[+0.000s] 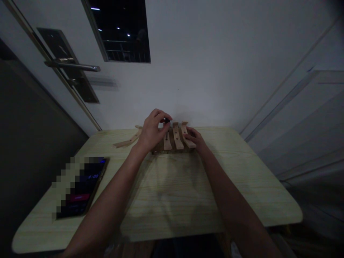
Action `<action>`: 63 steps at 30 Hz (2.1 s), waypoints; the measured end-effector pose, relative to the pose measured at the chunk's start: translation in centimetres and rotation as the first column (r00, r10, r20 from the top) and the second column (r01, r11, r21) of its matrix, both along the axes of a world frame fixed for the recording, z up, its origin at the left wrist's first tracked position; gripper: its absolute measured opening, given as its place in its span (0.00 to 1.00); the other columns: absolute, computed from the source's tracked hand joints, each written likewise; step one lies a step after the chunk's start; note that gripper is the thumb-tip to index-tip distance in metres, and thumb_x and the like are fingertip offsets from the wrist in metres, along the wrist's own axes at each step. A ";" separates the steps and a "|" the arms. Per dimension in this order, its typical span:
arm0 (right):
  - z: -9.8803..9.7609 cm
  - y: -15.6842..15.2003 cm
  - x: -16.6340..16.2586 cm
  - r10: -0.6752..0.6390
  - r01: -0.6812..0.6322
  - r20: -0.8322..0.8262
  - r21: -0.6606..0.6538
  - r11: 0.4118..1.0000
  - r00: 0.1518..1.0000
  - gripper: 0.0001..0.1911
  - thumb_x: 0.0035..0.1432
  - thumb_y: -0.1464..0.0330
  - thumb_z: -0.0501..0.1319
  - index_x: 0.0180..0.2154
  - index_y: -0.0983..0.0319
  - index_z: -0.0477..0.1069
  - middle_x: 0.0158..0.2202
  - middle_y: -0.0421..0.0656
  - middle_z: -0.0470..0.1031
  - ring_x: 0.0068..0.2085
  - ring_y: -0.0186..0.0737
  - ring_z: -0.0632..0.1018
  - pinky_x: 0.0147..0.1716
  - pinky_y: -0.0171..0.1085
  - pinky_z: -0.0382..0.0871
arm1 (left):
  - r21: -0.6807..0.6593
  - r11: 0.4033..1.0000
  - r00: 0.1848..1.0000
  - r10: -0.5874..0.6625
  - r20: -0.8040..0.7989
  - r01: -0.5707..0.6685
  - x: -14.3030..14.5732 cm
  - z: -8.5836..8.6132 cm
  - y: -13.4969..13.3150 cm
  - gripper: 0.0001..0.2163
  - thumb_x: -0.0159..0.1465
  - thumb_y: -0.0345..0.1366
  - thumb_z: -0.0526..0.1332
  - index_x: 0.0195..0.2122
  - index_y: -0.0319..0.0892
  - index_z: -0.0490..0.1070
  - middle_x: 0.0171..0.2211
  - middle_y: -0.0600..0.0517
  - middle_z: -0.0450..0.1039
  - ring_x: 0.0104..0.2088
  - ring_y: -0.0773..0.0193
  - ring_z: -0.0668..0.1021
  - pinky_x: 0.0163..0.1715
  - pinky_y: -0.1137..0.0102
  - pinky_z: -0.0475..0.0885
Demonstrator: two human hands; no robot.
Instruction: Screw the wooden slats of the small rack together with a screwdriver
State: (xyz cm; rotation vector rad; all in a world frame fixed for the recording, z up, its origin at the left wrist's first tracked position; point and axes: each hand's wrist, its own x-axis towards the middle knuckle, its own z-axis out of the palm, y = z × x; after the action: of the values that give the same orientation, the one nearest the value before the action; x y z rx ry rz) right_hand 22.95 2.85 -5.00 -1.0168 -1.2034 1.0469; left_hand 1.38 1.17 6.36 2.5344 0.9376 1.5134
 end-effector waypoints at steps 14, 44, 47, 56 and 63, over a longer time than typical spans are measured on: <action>-0.3 0.3 0.0 -0.049 0.049 0.027 0.008 0.999 0.998 0.29 0.38 0.57 0.69 0.45 0.60 0.73 0.48 0.47 0.76 0.51 0.51 0.74 0.54 0.51 0.66 | -0.028 1.000 0.999 -0.011 -0.045 0.009 -0.1 -0.2 0.1 0.16 0.57 0.20 0.54 0.43 0.42 0.72 0.38 0.51 0.69 0.39 0.64 0.74 0.44 0.66 0.73; 0.1 0.0 -0.2 -0.043 0.043 0.011 0.001 0.999 0.999 0.30 0.36 0.56 0.70 0.44 0.59 0.72 0.47 0.45 0.77 0.49 0.48 0.75 0.54 0.49 0.65 | -0.112 0.990 0.994 -0.078 0.070 0.085 -0.1 -0.4 0.2 0.14 0.56 0.20 0.56 0.41 0.40 0.71 0.40 0.49 0.71 0.40 0.66 0.75 0.42 0.68 0.76; 0.2 -0.1 -0.2 -0.047 0.047 0.013 0.001 0.999 0.999 0.29 0.36 0.56 0.70 0.43 0.59 0.73 0.47 0.45 0.77 0.49 0.48 0.75 0.54 0.49 0.65 | -0.107 0.989 0.991 -0.093 0.093 0.102 0.0 -0.4 0.3 0.13 0.56 0.20 0.56 0.40 0.40 0.71 0.40 0.50 0.68 0.39 0.67 0.74 0.41 0.68 0.77; 0.2 -0.1 -0.2 -0.037 0.036 0.035 0.006 0.999 0.999 0.28 0.37 0.56 0.69 0.43 0.58 0.73 0.46 0.45 0.77 0.48 0.48 0.75 0.52 0.49 0.67 | -0.143 0.983 0.985 -0.094 0.146 0.115 0.1 -0.7 0.5 0.06 0.58 0.25 0.60 0.35 0.41 0.71 0.37 0.52 0.66 0.36 0.69 0.74 0.39 0.70 0.77; 0.1 0.0 -0.1 -0.055 0.055 0.051 0.008 0.998 0.997 0.30 0.37 0.56 0.69 0.44 0.59 0.72 0.47 0.47 0.76 0.50 0.50 0.75 0.53 0.50 0.66 | -0.091 0.995 0.999 -0.028 0.034 0.031 -0.1 -0.7 0.4 0.17 0.56 0.22 0.57 0.45 0.43 0.70 0.42 0.50 0.74 0.39 0.65 0.76 0.39 0.67 0.74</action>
State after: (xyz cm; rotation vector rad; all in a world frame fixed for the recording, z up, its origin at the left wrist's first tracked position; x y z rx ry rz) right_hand 22.86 2.81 -4.91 -1.0717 -1.2130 0.9780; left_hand 1.31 1.55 5.70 2.4422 0.9385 1.4641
